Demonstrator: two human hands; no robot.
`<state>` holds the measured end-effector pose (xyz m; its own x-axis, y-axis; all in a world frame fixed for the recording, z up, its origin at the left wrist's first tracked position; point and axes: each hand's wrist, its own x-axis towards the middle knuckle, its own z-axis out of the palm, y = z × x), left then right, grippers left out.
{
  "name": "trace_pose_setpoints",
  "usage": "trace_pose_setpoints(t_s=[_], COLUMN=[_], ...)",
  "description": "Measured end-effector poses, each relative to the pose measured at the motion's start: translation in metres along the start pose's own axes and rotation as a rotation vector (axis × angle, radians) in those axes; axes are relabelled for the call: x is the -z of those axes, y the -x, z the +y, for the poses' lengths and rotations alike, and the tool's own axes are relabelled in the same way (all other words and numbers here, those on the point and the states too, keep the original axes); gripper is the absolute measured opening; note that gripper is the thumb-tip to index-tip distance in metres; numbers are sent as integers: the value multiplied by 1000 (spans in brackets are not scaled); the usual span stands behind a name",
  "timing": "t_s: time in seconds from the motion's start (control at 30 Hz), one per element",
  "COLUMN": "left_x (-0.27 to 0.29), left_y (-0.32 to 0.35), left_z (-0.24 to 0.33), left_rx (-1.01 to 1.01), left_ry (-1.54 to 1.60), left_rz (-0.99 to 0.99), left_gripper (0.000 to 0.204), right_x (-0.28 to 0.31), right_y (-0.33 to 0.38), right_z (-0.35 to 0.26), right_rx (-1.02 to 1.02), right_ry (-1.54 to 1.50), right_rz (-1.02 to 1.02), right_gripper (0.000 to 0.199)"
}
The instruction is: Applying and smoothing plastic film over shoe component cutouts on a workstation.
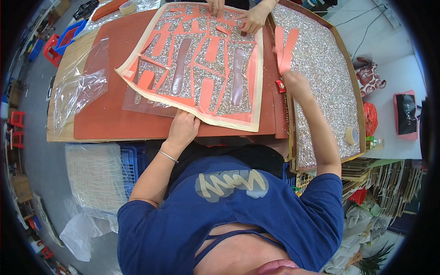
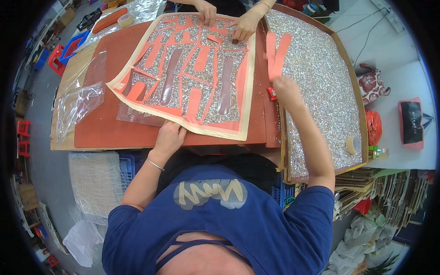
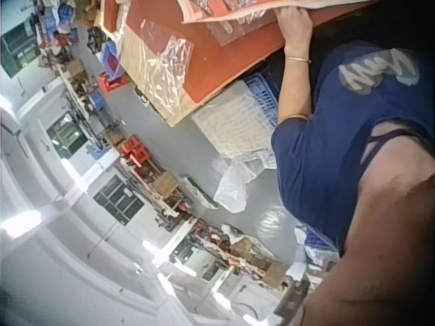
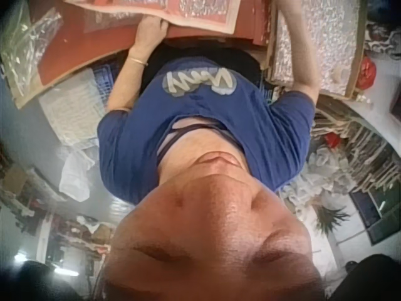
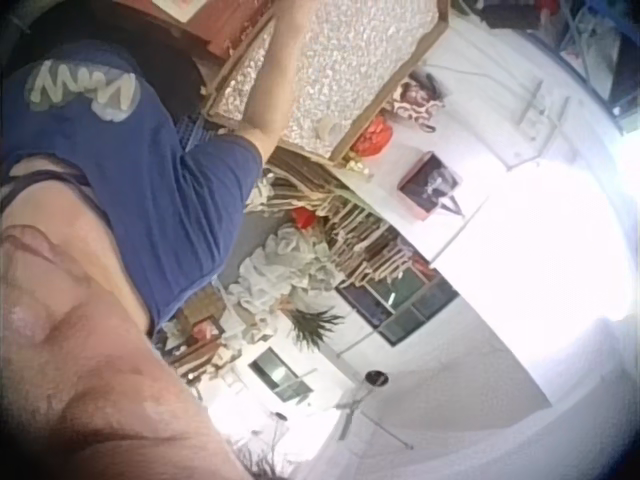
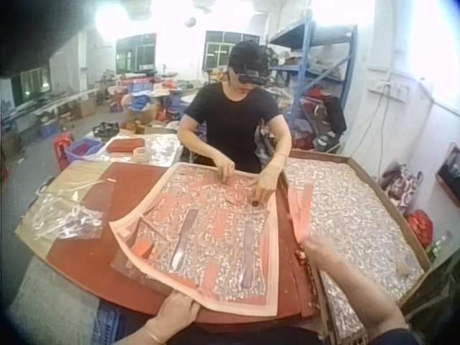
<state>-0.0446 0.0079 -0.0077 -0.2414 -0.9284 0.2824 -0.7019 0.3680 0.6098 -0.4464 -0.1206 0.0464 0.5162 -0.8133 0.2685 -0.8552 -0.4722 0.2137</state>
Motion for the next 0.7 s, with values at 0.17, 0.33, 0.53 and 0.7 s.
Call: trace_pose_setpoints(t_s=[0.17, 0.33, 0.53, 0.7], left_x=[0, 17, 4, 10], left_y=[2, -6, 6, 7], left_z=[0, 3, -5, -7], left_rx=[19, 162, -76, -85], left_ry=[7, 45, -64, -49], left_rz=[65, -162, 76, 56], left_gripper=[23, 21, 22, 21], right_x=[4, 14, 11, 88], right_y=[-8, -32, -46, -102], right_z=[-168, -268, -233, -71], right_rx=[119, 170, 143, -649], right_ry=[-670, -689, -757, -693], right_rz=[80, 90, 82, 268], right_gripper=[52, 22, 10, 22])
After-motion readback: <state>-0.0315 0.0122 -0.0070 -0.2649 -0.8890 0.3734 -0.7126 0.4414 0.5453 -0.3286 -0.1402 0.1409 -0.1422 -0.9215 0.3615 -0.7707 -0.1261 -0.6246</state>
